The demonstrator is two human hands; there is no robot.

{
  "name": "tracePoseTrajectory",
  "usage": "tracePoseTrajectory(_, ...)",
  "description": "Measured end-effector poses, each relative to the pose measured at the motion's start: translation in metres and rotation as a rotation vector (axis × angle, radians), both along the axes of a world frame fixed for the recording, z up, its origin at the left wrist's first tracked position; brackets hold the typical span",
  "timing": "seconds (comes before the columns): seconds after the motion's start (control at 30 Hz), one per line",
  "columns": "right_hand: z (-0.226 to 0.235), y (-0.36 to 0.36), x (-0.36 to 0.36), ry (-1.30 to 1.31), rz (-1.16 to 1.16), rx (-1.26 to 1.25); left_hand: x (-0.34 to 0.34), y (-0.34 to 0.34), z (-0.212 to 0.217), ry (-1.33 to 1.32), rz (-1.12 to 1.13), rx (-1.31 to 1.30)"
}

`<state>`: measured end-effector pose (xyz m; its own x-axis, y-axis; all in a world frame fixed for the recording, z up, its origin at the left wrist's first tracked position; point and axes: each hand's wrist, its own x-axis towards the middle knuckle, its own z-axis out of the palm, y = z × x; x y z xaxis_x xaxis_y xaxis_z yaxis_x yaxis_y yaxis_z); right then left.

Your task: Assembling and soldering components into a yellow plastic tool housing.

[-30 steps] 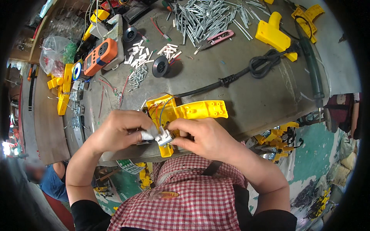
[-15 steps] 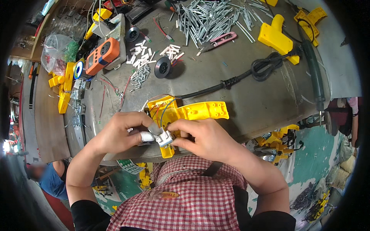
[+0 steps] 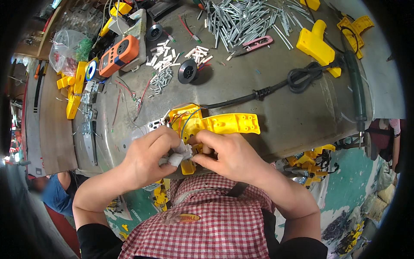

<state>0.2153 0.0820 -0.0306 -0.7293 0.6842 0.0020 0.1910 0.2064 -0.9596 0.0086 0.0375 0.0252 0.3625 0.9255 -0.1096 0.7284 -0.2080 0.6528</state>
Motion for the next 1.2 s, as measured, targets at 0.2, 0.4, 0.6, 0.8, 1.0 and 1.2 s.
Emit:
tracePoseTrajectory(0.2, 0.0, 0.003, 0.006, -0.009, 0.028, -0.002, -0.017, 0.01, -0.005, -0.185, -0.046, -0.122)
tracePoseTrajectory(0.4, -0.003, 0.001, 0.003, -0.005, 0.013, 0.015, -0.019, 0.01, 0.001, -0.089, -0.235, 0.13)
tracePoseTrajectory(0.6, -0.002, -0.005, 0.003, -0.073, -0.015, -0.037, -0.018, -0.013, -0.011, -0.144, 0.12, 0.35)
tracePoseTrajectory(0.8, -0.01, -0.01, 0.004, -0.032, -0.094, -0.145, -0.016, -0.034, -0.036, -0.349, 0.519, 0.359)
tracePoseTrajectory(1.0, 0.015, -0.02, -0.005, -0.252, -0.177, 0.106, -0.012, -0.035, -0.028, -0.159, 0.15, 0.408)
tracePoseTrajectory(1.2, 0.017, -0.008, -0.004, -0.05, -0.044, 0.214, -0.005, -0.031, -0.043, -0.028, 0.192, 0.437)
